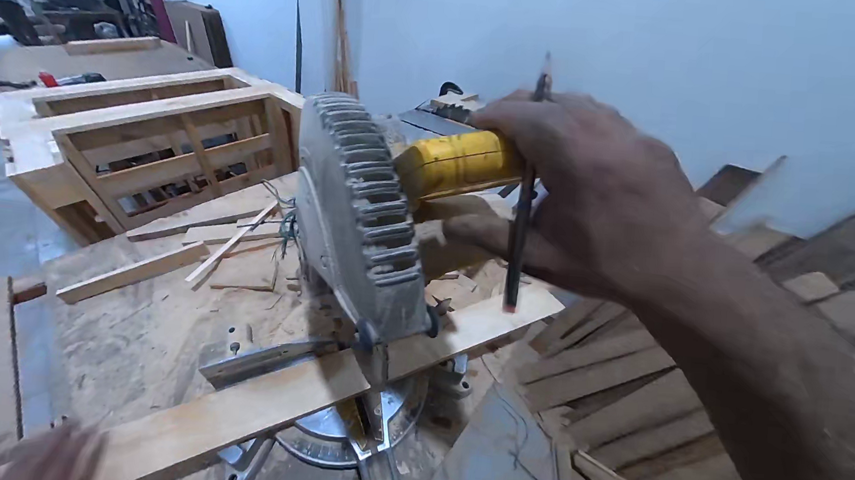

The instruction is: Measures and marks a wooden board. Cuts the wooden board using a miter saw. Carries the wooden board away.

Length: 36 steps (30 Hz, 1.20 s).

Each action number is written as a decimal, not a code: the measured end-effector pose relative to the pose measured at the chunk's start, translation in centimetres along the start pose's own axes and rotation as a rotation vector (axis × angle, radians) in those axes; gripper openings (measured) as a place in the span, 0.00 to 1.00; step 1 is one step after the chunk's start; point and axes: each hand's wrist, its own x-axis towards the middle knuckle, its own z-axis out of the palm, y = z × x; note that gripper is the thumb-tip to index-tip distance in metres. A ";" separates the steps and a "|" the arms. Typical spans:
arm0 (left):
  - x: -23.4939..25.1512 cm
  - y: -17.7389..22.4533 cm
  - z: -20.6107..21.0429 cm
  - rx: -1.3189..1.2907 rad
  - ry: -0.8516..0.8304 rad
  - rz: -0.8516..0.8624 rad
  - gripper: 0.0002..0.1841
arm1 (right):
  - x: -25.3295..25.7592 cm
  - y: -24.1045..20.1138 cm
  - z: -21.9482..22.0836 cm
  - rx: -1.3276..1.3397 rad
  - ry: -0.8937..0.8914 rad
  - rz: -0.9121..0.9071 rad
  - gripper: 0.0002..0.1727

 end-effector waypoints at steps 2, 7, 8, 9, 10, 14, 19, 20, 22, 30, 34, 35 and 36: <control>3.4 5.7 2.1 -0.056 0.029 0.078 0.62 | 3.0 -0.4 0.0 -0.004 -0.141 -0.004 0.29; 9.4 10.1 6.1 0.025 0.131 0.011 0.68 | 7.4 -1.6 -2.6 -0.014 -0.611 0.153 0.23; 9.5 9.7 5.9 0.054 0.131 0.013 0.66 | 7.8 -1.9 -2.7 -0.010 -0.670 0.178 0.25; 9.5 9.0 5.9 0.075 0.132 0.021 0.66 | 8.1 -1.9 -2.7 0.004 -0.717 0.186 0.25; 9.3 8.1 6.1 0.095 0.152 0.033 0.66 | 8.2 -1.9 -2.5 0.034 -0.766 0.183 0.25; 9.1 5.1 6.4 0.146 0.197 0.045 0.64 | 6.7 -1.6 -1.7 0.194 -0.900 0.135 0.24; 9.8 5.8 6.2 0.162 0.144 0.047 0.64 | 0.6 -2.3 -1.0 0.082 -0.703 -0.028 0.21; 10.0 6.5 6.0 0.145 0.105 0.042 0.65 | -0.4 -2.7 -0.9 0.068 -0.690 -0.013 0.21; 10.6 7.6 5.9 0.121 0.057 0.033 0.67 | -1.8 -3.5 -0.6 0.040 -0.654 0.010 0.21; 11.2 8.6 6.1 0.109 0.100 0.008 0.65 | -6.0 -5.5 0.4 -0.068 -0.516 0.025 0.16; 11.3 8.1 6.6 0.120 0.137 0.014 0.66 | -7.2 -5.7 1.1 -0.078 -0.446 -0.012 0.15; 11.4 8.2 6.6 0.122 0.145 0.017 0.66 | -7.6 -5.8 1.3 -0.068 -0.422 -0.024 0.15; 11.4 8.2 6.7 0.121 0.149 0.016 0.65 | -8.1 -6.0 1.5 -0.057 -0.404 -0.035 0.15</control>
